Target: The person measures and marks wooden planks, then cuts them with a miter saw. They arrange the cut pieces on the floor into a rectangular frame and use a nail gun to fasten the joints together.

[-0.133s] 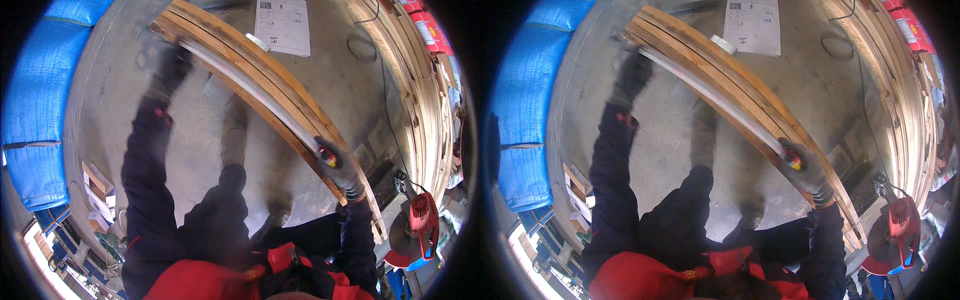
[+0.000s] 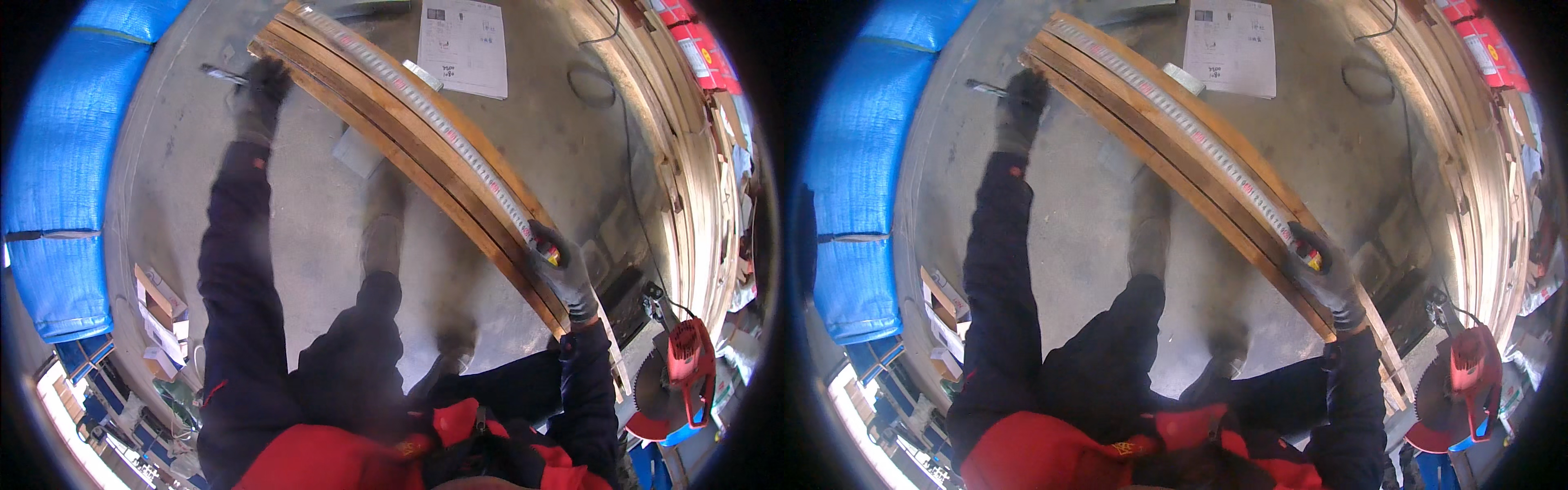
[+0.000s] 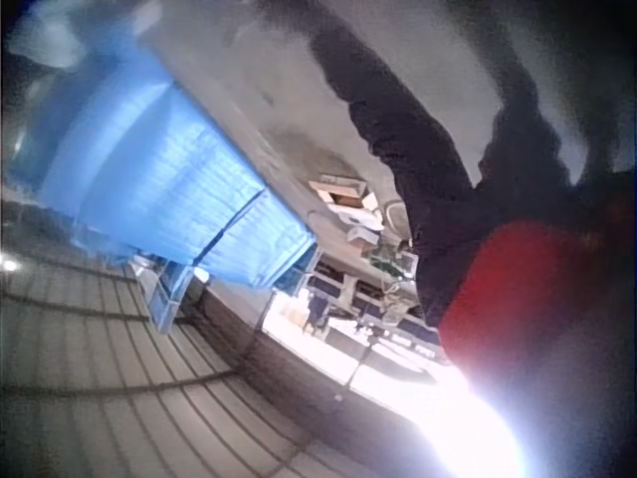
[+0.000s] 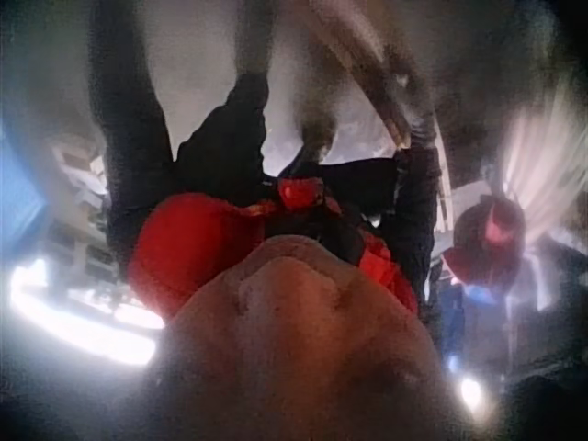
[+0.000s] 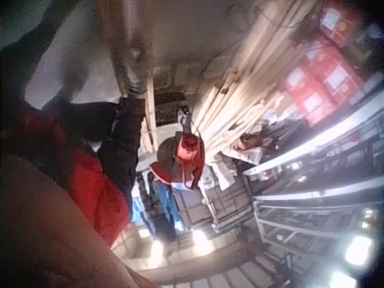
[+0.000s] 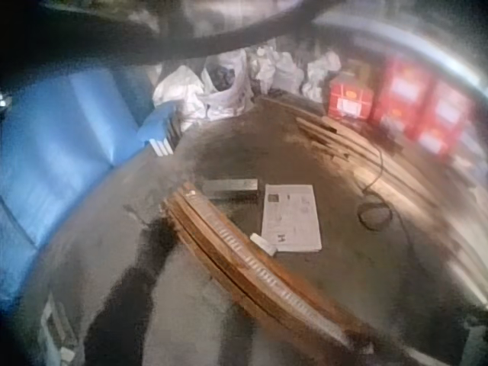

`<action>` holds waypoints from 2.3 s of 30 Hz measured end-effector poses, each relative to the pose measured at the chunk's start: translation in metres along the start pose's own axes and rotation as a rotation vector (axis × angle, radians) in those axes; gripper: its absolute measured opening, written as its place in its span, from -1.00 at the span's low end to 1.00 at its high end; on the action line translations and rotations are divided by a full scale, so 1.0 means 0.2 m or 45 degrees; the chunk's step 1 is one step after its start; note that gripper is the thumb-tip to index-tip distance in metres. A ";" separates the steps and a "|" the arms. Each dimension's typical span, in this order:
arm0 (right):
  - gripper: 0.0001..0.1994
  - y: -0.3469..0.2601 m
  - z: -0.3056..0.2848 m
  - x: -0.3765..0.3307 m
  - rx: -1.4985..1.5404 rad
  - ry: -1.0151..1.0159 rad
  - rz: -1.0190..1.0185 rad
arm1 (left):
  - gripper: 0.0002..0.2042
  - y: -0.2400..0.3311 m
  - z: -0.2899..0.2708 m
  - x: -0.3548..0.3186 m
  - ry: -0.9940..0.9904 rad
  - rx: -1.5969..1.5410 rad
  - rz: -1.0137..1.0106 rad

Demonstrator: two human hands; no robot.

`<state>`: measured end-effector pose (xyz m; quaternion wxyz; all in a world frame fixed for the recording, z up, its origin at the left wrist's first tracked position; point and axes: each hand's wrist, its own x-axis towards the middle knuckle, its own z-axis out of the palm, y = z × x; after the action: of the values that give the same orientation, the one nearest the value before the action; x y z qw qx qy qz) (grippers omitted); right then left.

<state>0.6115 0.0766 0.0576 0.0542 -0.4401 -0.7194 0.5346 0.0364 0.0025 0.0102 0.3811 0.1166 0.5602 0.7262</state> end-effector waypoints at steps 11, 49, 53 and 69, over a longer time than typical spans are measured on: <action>-0.50 -0.28 0.20 0.65 -0.194 0.136 -0.157 | -0.50 -0.63 0.53 -0.63 -0.466 1.688 0.989; -0.38 1.38 -0.65 -1.88 -0.822 0.783 0.126 | -0.59 -0.22 0.99 -0.56 -1.287 2.532 0.588; -0.37 1.35 -0.67 -1.89 -0.789 0.835 0.082 | -0.57 -0.37 1.69 -0.98 -1.876 2.166 1.066; -0.39 1.29 -0.71 -1.84 -0.770 0.630 0.315 | -0.33 -1.39 2.08 -1.80 -2.853 1.080 1.274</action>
<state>1.0602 -0.0652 0.0510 0.0292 -0.6347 -0.7511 0.1793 0.6481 0.0807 -0.0044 0.2621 0.9627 0.0194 0.0637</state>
